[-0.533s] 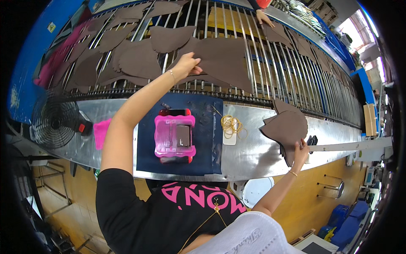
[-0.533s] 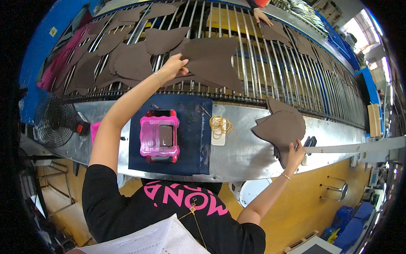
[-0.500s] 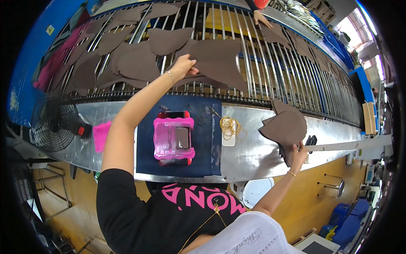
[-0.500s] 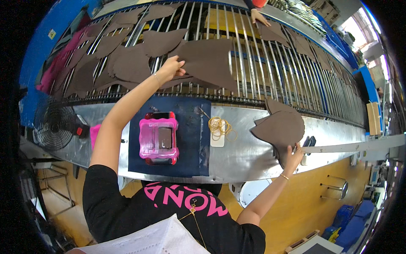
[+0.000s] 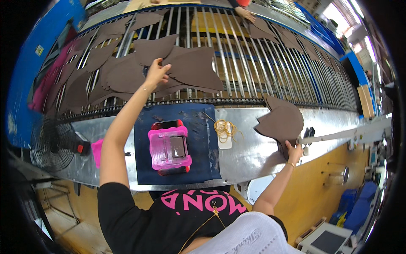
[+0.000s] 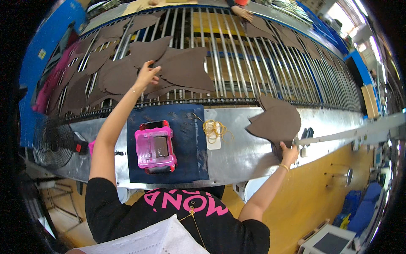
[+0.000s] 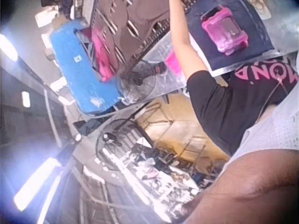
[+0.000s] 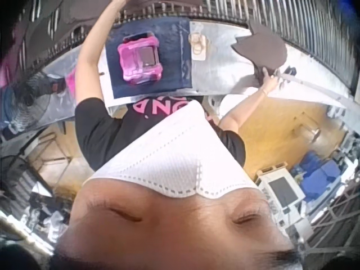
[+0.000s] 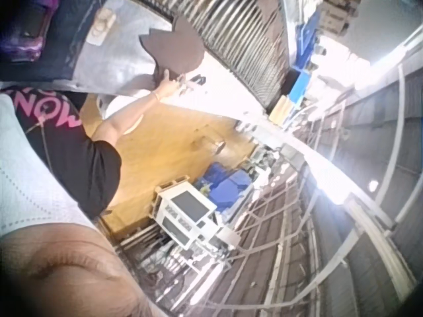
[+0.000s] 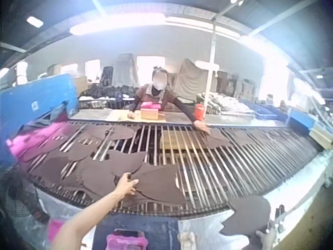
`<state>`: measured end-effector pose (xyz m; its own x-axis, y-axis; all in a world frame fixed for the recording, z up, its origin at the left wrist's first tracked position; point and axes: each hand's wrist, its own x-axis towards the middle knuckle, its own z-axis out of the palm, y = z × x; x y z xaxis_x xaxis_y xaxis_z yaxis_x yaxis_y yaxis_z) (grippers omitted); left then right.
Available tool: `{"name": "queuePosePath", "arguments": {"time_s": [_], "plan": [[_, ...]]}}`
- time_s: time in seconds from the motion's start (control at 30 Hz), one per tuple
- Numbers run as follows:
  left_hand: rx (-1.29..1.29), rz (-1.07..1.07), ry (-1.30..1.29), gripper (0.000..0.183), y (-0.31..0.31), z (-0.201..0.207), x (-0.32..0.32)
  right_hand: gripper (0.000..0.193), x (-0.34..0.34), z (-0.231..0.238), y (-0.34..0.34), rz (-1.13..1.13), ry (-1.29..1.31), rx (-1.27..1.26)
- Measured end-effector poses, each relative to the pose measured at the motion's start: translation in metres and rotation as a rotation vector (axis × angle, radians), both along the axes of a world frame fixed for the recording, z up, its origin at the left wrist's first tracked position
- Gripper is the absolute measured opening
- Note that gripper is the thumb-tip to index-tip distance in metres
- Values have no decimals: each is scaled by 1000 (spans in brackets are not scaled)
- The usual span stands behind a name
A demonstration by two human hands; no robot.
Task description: The person repeatedly picks up brown fabric pieces from a conveyor belt and stacks them on a metal table. The person handles the pieces one at a time, aligning them into a neat pile.
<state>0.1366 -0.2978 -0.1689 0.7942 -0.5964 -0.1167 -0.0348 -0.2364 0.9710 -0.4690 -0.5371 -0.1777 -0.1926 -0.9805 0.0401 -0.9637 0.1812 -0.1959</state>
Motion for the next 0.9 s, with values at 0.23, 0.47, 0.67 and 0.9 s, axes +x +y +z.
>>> {"name": "queuePosePath", "arguments": {"time_s": [0.23, 0.47, 0.67, 0.9], "plan": [[-57, -140, 25, 60, 60, 50, -41, 67, 11, -10, 7, 80, 129, -194], [-87, -196, -23, 54, 94, 89, -88, 66, 14, -7, 10, 35, 40, -55], [-93, -174, -53, 53, 115, 87, -93, 57, 44, 35, 32, -72, 143, -133], [-90, -188, -75, 48, 128, 99, -96, 28, 26, 59, 35, 488, -28, -246]]}}
